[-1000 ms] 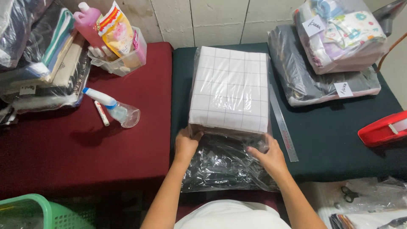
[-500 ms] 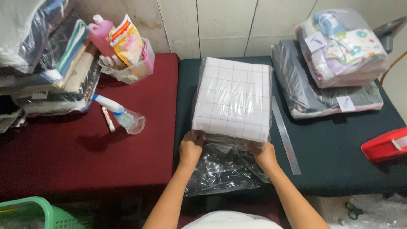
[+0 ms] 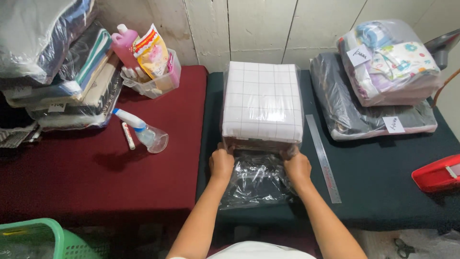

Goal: Packaging a stack of folded items into a clear plastic bag.

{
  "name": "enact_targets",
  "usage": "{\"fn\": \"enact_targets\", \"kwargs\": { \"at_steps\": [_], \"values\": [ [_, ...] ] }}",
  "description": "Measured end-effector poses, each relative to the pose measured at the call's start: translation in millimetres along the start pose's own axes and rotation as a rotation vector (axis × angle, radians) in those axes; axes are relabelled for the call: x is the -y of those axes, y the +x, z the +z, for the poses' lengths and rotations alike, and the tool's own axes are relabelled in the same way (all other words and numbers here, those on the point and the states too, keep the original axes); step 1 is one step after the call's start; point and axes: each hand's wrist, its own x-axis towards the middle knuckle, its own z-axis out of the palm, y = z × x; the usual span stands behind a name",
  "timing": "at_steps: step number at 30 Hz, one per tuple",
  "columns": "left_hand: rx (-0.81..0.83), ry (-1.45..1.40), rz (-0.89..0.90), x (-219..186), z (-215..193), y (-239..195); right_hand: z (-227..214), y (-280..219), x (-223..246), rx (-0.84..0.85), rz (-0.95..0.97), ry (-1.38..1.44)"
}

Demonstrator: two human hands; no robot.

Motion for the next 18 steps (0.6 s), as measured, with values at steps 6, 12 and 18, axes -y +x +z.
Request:
{"fn": "enact_targets", "kwargs": {
  "at_steps": [6,12,18],
  "values": [
    [-0.030,0.060,0.082,2.2,2.5,-12.5,17.3,-19.1,-22.5,-0.019,-0.041,-0.272],
    [0.071,0.159,-0.013,-5.8,-24.4,-8.0,-46.8,-26.2,19.9,0.137,0.060,-0.155],
    [0.080,-0.005,0.059,-34.3,-75.7,-9.6,-86.0,-20.5,41.7,0.156,0.116,-0.087]
  ]
}}
